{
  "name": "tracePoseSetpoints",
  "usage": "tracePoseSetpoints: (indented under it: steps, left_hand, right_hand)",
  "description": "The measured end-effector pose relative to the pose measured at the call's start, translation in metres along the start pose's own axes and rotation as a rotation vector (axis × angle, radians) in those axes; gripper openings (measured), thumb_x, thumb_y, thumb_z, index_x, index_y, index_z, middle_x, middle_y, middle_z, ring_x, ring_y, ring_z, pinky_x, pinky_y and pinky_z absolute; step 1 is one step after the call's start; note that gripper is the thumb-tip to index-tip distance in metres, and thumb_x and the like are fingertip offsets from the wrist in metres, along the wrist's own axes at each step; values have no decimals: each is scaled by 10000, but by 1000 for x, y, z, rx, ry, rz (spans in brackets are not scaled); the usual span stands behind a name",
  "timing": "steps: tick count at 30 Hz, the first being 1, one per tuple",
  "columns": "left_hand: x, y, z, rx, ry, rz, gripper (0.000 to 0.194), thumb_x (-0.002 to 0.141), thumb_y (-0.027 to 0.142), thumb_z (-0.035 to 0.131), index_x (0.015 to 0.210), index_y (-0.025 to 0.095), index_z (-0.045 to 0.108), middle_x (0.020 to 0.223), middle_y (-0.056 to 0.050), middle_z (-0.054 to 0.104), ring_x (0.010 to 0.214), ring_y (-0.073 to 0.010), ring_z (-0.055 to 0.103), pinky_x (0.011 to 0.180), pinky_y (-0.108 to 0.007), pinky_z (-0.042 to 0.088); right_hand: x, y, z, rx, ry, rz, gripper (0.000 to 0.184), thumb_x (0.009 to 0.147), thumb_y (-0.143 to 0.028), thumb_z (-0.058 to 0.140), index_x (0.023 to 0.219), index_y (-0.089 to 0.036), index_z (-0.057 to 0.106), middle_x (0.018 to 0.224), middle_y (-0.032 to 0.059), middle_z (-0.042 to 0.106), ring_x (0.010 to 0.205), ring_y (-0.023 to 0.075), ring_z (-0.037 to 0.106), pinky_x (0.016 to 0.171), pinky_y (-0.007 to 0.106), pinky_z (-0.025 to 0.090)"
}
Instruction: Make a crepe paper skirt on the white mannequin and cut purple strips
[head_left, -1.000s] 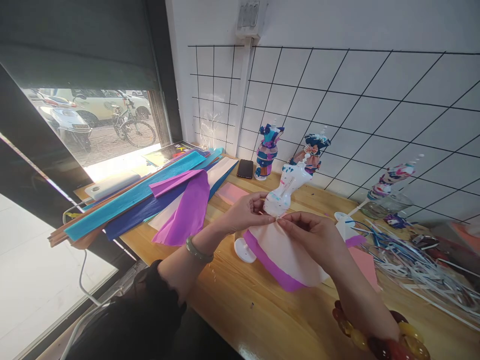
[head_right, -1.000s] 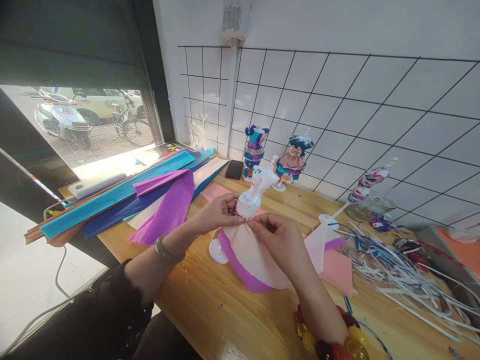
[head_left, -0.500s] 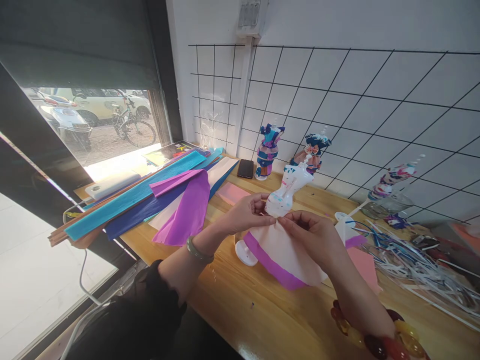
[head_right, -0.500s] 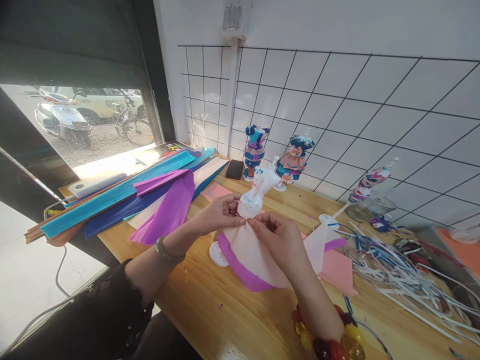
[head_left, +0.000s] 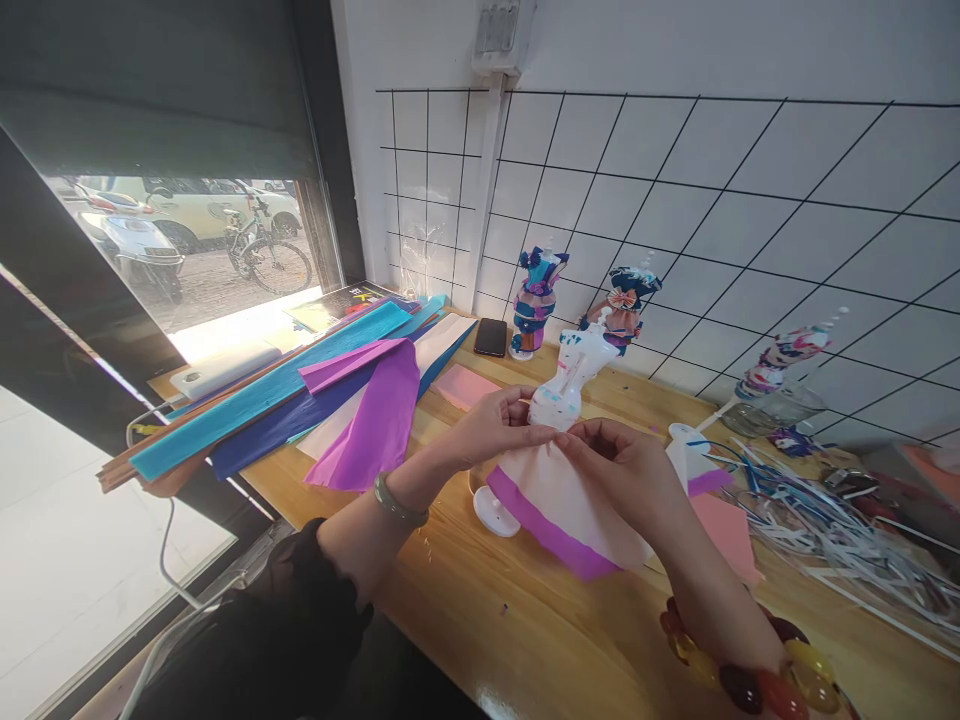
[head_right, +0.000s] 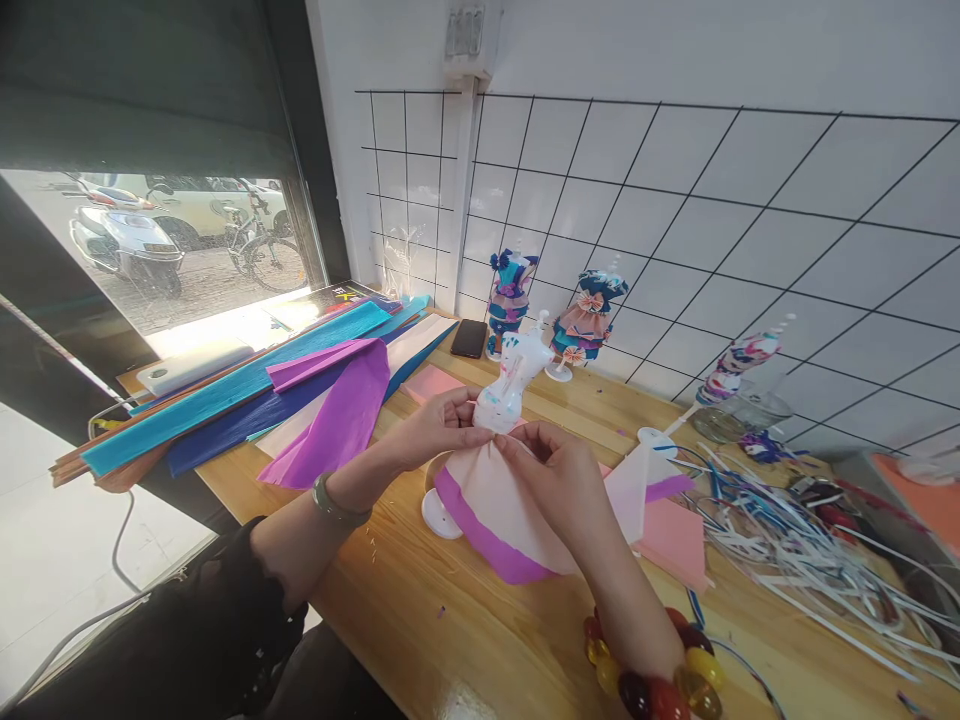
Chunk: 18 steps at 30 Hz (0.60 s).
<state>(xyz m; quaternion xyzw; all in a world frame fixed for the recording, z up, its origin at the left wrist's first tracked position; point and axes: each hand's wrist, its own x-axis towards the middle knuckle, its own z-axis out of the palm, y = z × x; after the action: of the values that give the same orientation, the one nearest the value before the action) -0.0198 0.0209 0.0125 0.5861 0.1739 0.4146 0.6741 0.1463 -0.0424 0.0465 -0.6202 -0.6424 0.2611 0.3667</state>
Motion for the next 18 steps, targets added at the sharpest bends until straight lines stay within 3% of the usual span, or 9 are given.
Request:
tracePoseSetpoints:
  steps: [4, 18]
  left_hand:
    - [2, -5, 0, 56, 66, 10, 496, 619, 269, 776, 1043, 133, 557, 890, -71, 659, 814, -156, 626, 751, -291, 474]
    - [1, -8, 1, 34, 54, 14, 484, 675, 338, 732, 1078, 145, 548, 894, -70, 665, 805, -156, 627, 742, -289, 470]
  right_hand:
    - [1, 3, 3, 11, -18, -26, 282, 756, -455, 588, 750, -178, 638, 726, 29, 627, 663, 157, 522, 577, 275, 385]
    - [0, -2, -6, 27, -140, 25, 355, 764, -506, 577, 915, -195, 656, 841, 34, 668, 739, 175, 554, 605, 280, 401]
